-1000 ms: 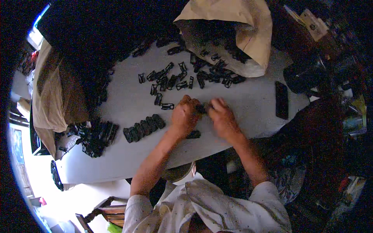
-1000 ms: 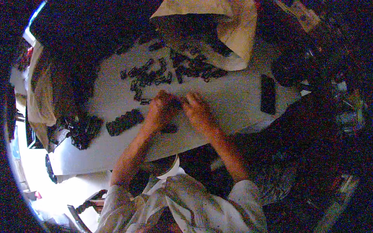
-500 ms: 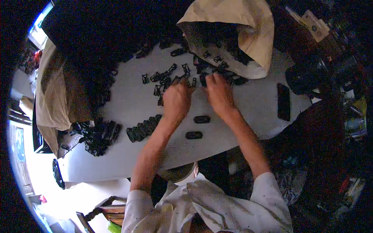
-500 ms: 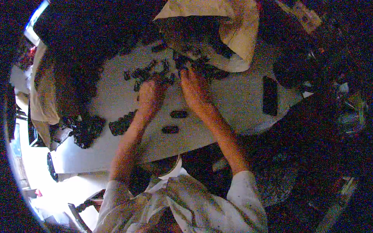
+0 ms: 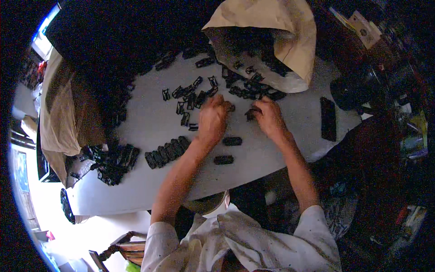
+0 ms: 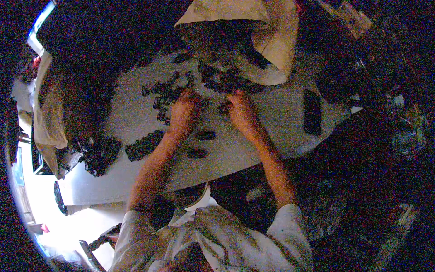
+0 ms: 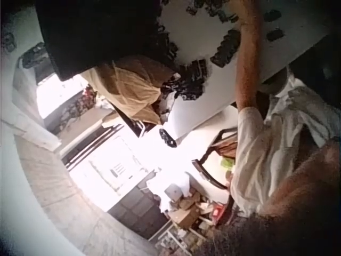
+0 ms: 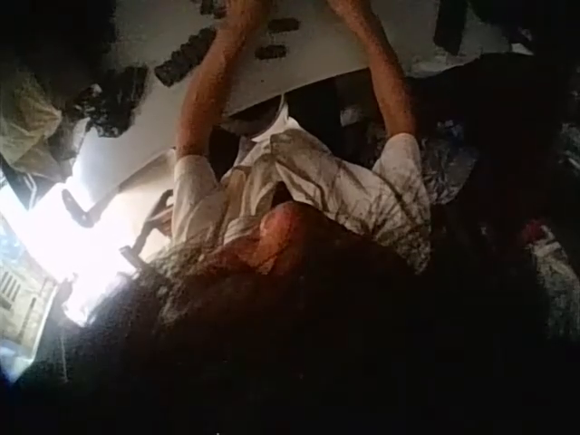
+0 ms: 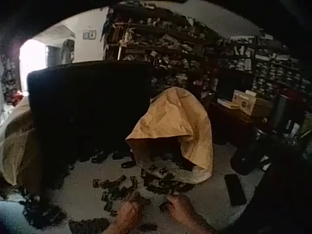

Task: Sorting and organizing small metal clips from a paper bag onto a table.

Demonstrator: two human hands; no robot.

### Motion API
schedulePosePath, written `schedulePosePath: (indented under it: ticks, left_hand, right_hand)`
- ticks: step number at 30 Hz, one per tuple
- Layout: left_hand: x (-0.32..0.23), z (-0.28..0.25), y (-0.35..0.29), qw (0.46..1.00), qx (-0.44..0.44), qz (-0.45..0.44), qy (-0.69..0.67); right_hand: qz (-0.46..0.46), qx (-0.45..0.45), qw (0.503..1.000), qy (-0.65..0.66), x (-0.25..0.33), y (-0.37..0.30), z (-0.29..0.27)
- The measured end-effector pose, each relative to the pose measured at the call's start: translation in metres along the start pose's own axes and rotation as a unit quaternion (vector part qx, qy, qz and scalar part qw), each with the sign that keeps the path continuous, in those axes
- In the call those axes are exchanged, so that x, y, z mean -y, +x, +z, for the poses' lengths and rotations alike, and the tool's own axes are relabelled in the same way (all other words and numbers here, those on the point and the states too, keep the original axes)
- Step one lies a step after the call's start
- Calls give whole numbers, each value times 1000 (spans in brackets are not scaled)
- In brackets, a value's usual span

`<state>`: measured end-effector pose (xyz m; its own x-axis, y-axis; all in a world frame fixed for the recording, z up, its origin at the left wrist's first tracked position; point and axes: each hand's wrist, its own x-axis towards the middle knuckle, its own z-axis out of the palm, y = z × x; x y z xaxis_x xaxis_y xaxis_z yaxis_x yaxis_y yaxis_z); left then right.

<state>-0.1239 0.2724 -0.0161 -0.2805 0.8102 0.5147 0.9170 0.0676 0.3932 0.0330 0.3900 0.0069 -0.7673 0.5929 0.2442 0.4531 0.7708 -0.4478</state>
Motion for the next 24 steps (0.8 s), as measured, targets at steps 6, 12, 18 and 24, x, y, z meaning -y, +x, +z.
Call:
schedulePosePath:
  ticks: [6, 12, 18, 24]
  left_hand:
    - [2, -17, -1, 994, 28, -85, -65]
    - [-12, -17, 1, 997, 27, -67, 37]
    - [-10, -5, -4, 998, 35, -46, 23]
    - [8, 7, -11, 994, 84, -9, -71]
  right_hand:
    - [6, -12, 1000, 21, 10, -7, -31]
    - [99, -21, 995, -22, 26, -10, -16]
    - [109, -20, 986, -124, 24, -6, -3]
    - [-59, -49, 997, -33, 17, -4, 4]
